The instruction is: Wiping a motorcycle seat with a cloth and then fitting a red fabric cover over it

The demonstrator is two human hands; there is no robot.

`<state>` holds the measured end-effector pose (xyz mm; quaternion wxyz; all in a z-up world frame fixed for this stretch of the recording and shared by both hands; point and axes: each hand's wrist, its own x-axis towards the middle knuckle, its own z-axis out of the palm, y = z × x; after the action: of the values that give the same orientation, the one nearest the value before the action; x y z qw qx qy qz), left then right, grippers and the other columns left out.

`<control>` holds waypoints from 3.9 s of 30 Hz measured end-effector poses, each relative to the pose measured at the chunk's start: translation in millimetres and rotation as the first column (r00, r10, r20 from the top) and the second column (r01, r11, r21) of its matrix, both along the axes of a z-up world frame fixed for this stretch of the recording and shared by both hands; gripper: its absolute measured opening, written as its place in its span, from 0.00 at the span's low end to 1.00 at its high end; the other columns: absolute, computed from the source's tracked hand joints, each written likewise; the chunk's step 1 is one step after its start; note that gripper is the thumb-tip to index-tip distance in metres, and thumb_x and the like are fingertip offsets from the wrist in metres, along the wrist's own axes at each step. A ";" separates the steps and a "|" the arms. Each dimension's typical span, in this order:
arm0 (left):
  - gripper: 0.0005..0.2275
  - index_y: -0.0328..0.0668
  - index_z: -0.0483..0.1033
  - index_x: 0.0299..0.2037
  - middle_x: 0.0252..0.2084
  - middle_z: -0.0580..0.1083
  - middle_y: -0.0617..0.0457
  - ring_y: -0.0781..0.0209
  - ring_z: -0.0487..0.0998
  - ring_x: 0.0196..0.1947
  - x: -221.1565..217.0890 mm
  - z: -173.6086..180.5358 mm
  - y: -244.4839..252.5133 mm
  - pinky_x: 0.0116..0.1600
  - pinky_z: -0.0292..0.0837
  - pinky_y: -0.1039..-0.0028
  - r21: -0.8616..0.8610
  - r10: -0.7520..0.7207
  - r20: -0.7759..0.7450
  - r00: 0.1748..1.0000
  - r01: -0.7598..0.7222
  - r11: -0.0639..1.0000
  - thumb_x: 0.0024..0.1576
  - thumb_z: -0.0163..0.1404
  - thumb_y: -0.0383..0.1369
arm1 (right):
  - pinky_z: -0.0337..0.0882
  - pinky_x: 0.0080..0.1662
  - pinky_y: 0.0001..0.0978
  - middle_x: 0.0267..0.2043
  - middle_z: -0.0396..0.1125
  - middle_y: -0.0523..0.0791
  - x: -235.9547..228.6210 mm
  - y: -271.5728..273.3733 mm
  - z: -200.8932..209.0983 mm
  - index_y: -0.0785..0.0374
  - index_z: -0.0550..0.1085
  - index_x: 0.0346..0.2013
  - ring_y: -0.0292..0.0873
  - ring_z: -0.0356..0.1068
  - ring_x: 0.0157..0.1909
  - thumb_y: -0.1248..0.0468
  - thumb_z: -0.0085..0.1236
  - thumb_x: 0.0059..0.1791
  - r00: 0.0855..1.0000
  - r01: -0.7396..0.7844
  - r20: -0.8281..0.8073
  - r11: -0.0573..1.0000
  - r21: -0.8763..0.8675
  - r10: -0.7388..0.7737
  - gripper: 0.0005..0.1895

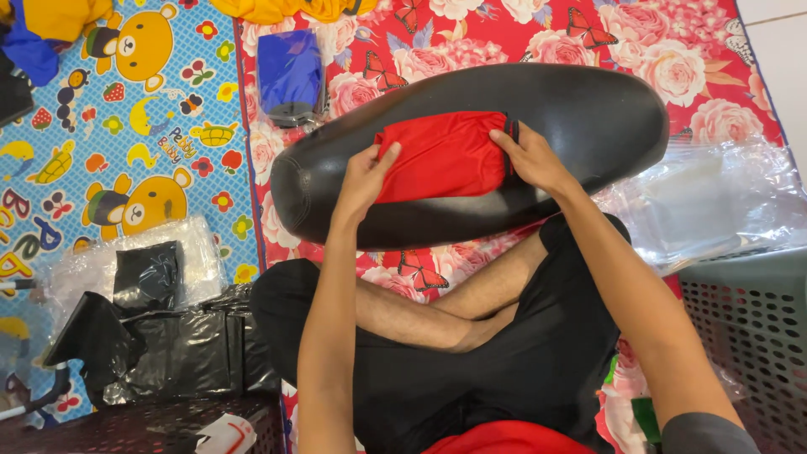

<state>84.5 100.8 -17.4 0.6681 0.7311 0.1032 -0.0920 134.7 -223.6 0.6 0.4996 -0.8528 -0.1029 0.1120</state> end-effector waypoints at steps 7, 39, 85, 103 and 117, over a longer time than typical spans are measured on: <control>0.19 0.40 0.80 0.35 0.29 0.79 0.46 0.49 0.82 0.36 14.3 -21.9 -11.9 0.40 0.76 0.61 0.460 0.257 0.106 0.961 -0.276 0.844 0.66 0.44 0.46 | 0.68 0.50 0.60 0.39 0.73 0.62 14.1 15.7 -50.0 0.66 0.77 0.41 0.69 0.70 0.53 0.39 0.49 0.59 0.942 0.334 0.067 0.932 -0.138 -0.328 0.30; 0.14 0.34 0.78 0.44 0.32 0.79 0.42 0.43 0.83 0.39 16.6 3.0 -15.2 0.40 0.79 0.59 0.509 0.266 0.207 0.942 -0.336 0.793 0.63 0.48 0.40 | 0.63 0.52 0.57 0.37 0.74 0.66 -7.5 53.2 -10.9 0.63 0.64 0.49 0.71 0.74 0.45 0.43 0.31 0.60 0.932 0.355 0.229 0.840 -0.409 -0.283 0.26; 0.10 0.54 0.70 0.28 0.20 0.65 0.60 0.57 0.73 0.23 27.0 -4.8 -21.5 0.35 0.64 0.66 0.624 0.003 0.769 0.639 -0.752 0.211 0.54 0.58 0.41 | 0.59 0.39 0.41 0.46 0.56 0.43 -0.9 55.5 -10.3 0.52 0.72 0.42 0.51 0.61 0.44 0.68 0.56 0.54 0.541 0.540 0.840 0.785 -0.302 -0.050 0.06; 0.10 0.54 0.69 0.32 0.24 0.67 0.60 0.58 0.75 0.23 28.3 -6.4 -16.1 0.36 0.64 0.66 0.697 -0.100 0.716 0.691 -0.701 0.152 0.59 0.54 0.43 | 0.44 0.73 0.57 0.81 0.46 0.45 9.9 18.4 -22.8 0.52 0.60 0.75 0.50 0.42 0.80 0.53 0.31 0.63 0.725 -0.174 0.507 0.836 -0.520 0.466 0.25; 0.25 0.52 0.64 0.69 0.72 0.63 0.52 0.50 0.58 0.73 -6.5 29.3 -51.7 0.70 0.48 0.52 0.922 -0.527 0.379 0.761 -0.261 0.286 0.68 0.37 0.54 | 0.46 0.75 0.47 0.78 0.52 0.51 20.0 19.7 -43.9 0.60 0.63 0.73 0.53 0.50 0.78 0.52 0.36 0.62 0.596 -0.127 0.626 0.829 -0.545 0.503 0.27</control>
<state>78.0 49.2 11.9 0.0815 0.9678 -0.1597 0.1766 154.7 -204.0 -43.2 0.1733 -0.8781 -0.4238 -0.1389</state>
